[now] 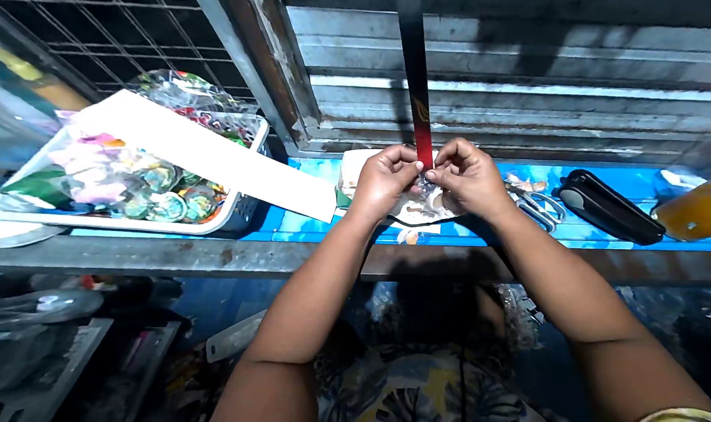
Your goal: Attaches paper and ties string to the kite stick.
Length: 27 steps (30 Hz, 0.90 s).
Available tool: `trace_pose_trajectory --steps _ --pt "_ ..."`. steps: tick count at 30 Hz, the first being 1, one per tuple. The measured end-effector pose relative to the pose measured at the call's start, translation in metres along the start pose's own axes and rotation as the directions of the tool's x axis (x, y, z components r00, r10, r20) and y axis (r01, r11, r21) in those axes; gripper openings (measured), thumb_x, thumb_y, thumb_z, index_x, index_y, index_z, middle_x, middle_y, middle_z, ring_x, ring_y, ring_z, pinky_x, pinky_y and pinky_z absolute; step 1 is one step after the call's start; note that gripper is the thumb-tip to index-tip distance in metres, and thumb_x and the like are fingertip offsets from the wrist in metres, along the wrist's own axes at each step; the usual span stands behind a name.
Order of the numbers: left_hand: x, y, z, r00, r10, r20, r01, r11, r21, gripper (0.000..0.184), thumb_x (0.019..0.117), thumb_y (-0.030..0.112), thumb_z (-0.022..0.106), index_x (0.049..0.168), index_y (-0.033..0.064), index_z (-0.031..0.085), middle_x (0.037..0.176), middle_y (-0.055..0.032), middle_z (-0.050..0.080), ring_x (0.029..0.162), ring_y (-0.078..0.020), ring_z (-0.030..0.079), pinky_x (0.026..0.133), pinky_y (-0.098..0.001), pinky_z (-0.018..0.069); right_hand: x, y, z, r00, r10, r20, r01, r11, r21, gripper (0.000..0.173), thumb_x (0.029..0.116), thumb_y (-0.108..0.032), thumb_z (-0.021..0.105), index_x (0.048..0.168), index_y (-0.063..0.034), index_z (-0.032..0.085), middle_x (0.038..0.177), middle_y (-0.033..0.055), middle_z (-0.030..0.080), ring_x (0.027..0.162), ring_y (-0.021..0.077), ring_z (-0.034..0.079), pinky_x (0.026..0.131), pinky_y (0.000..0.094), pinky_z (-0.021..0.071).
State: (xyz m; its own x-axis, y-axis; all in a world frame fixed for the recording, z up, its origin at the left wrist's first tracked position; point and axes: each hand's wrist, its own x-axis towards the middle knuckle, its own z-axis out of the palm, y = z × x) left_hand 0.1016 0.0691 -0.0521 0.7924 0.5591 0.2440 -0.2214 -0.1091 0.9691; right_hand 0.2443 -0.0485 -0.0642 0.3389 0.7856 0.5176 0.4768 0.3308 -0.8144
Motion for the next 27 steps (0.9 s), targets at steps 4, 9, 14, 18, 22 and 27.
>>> trace_pose_trajectory --steps 4,9,14,18,22,27 --pt "0.000 0.000 0.001 1.000 -0.004 0.001 0.004 1.000 0.017 0.007 0.0977 -0.004 0.060 0.100 0.0019 0.062 0.079 -0.0002 0.068 0.063 -0.0052 0.064 0.061 -0.0215 0.0565 0.001 -0.002 0.003 0.998 0.056 0.001 -0.056 0.997 0.060 0.027 0.0887 0.000 0.073 0.110 -0.0032 0.058 0.086 -0.0016 0.063 0.067 0.0015 0.059 0.063 0.0175 0.0535" --pt "-0.001 0.004 -0.001 0.995 -0.044 0.091 0.044 0.999 0.002 0.010 0.0969 -0.004 0.060 0.105 0.0020 0.062 0.086 -0.0004 0.069 0.071 -0.0058 0.066 0.068 -0.0224 0.0581 0.001 -0.005 0.001 0.998 0.057 -0.007 -0.056 0.996 0.070 0.031 0.0887 0.002 0.072 0.116 -0.0019 0.058 0.086 -0.0019 0.066 0.069 0.0011 0.062 0.065 0.0174 0.0549" --pt "-0.001 0.003 -0.001 0.983 -0.089 0.159 0.080 0.995 0.061 0.020 0.0920 -0.008 0.064 0.110 0.0004 0.062 0.089 -0.0009 0.068 0.076 -0.0067 0.067 0.074 -0.0241 0.0585 0.003 -0.010 -0.005 0.994 0.097 -0.044 -0.089 0.985 0.145 0.033 0.0887 0.003 0.071 0.117 -0.0047 0.055 0.083 -0.0052 0.066 0.069 0.0008 0.064 0.065 0.0177 0.0561" --pt "-0.001 0.004 0.001 0.992 -0.094 0.083 0.085 0.990 0.111 0.009 0.0943 -0.004 0.065 0.099 0.0022 0.064 0.079 0.0018 0.070 0.068 -0.0025 0.065 0.068 -0.0204 0.0562 0.004 -0.011 -0.004 0.986 0.163 -0.025 -0.155 0.966 0.207 0.033 0.0900 0.003 0.071 0.118 -0.0060 0.055 0.081 -0.0048 0.067 0.065 0.0023 0.064 0.060 0.0179 0.0561" --pt "-0.001 0.005 0.000 0.995 -0.075 0.059 0.069 0.993 0.095 0.007 0.0950 -0.004 0.065 0.098 0.0022 0.063 0.078 0.0015 0.069 0.067 -0.0026 0.065 0.068 -0.0201 0.0558 0.004 -0.010 -0.007 0.985 0.171 -0.001 -0.166 0.959 0.228 0.029 0.0897 0.001 0.071 0.116 -0.0043 0.060 0.081 -0.0052 0.069 0.066 0.0017 0.064 0.062 0.0184 0.0557" --pt "0.000 0.002 -0.002 0.998 -0.045 0.053 0.041 0.996 0.082 0.008 0.0946 -0.004 0.065 0.098 0.0026 0.062 0.078 0.0016 0.069 0.069 -0.0029 0.066 0.069 -0.0206 0.0564 0.004 -0.008 -0.008 0.984 0.175 0.040 -0.180 0.964 0.196 0.022 0.0861 0.002 0.074 0.107 -0.0023 0.068 0.087 -0.0034 0.071 0.073 0.0016 0.067 0.070 0.0199 0.0587"
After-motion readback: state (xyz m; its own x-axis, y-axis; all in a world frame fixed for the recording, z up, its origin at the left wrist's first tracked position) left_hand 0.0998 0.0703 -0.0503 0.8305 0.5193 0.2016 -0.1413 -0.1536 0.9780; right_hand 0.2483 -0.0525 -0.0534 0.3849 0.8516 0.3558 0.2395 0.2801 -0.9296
